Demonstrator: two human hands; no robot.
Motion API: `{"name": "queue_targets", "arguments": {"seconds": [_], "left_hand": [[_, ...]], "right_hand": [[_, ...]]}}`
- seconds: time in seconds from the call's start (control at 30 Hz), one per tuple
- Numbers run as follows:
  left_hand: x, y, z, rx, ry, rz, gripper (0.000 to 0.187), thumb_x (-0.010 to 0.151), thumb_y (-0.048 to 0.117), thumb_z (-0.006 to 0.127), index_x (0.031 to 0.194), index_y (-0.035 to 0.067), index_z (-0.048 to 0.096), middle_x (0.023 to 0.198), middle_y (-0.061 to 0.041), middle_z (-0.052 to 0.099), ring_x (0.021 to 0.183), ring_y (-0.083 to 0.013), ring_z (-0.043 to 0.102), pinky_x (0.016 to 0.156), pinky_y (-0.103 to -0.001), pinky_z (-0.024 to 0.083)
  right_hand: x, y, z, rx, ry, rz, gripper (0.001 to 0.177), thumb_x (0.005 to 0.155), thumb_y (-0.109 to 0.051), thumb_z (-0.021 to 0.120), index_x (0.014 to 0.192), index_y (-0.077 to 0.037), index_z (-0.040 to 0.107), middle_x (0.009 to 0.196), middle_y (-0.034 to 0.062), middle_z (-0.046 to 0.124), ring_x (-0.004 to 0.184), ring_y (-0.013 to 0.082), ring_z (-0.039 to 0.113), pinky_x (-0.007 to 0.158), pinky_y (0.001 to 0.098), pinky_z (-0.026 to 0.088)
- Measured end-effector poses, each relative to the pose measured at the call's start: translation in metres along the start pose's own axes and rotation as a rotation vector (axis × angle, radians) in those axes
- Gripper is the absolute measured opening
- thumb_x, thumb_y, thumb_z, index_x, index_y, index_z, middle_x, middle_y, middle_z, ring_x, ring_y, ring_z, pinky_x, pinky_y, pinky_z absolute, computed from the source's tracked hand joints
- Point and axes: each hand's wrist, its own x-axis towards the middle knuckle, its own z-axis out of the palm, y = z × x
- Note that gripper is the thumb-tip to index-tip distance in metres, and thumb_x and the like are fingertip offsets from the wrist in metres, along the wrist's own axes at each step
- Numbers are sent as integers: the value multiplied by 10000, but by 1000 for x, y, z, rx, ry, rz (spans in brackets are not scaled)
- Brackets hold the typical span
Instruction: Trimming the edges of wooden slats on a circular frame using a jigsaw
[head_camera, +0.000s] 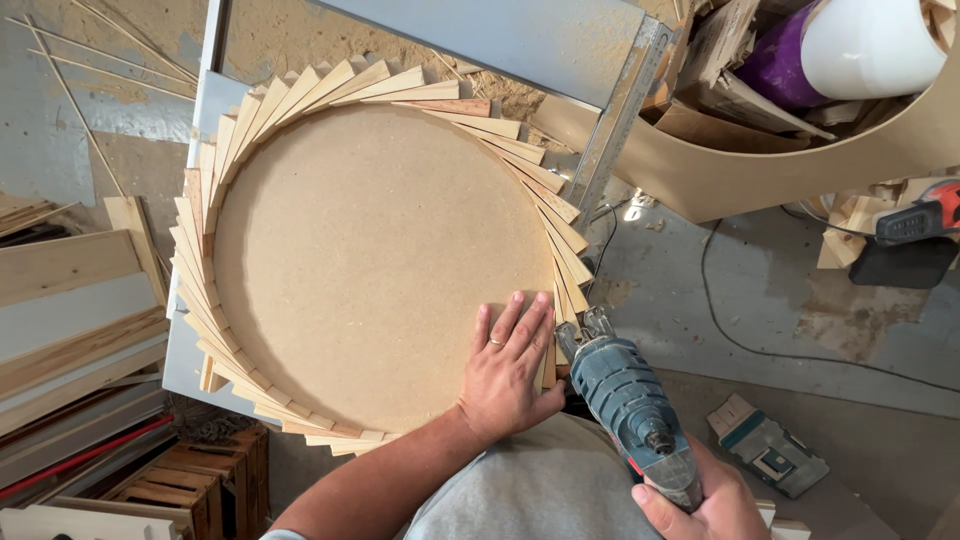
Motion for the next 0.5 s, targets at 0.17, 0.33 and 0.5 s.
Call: {"name": "queue_targets", "arguments": {"seconds": [0.17,0.33,0.5], "left_hand": [[1,1,-1,-8,-2,-8,861,721,417,711,1486,60,542,1612,-84,457,1518,-311,382,1247,-573,198],[1,1,-2,-10,-1,-8,847,740,416,713,1488,62,538,1608,-84,464,1513,-308,392,1244,-570,203],[1,1,-1,-5,22,5,808,751,416,706,1464,63,566,1596,-92,478,1513,-315,385,1248,-565,187]], "right_hand": [[-4,-23,-2,12,-3,155,632,668,-321,807,1294,-235,809,1152,-1,906,1127,155,779,1006,345,536],[-4,-29,-3,54,-32,157,640,691,-315,798,1326,-236,797,1256,-9,891,1229,156,773,1048,355,535],[-3,-33,-6,-33,-27,293,678,697,-331,809,1371,-286,752,1191,-3,875,1164,171,758,1022,363,512]]}}
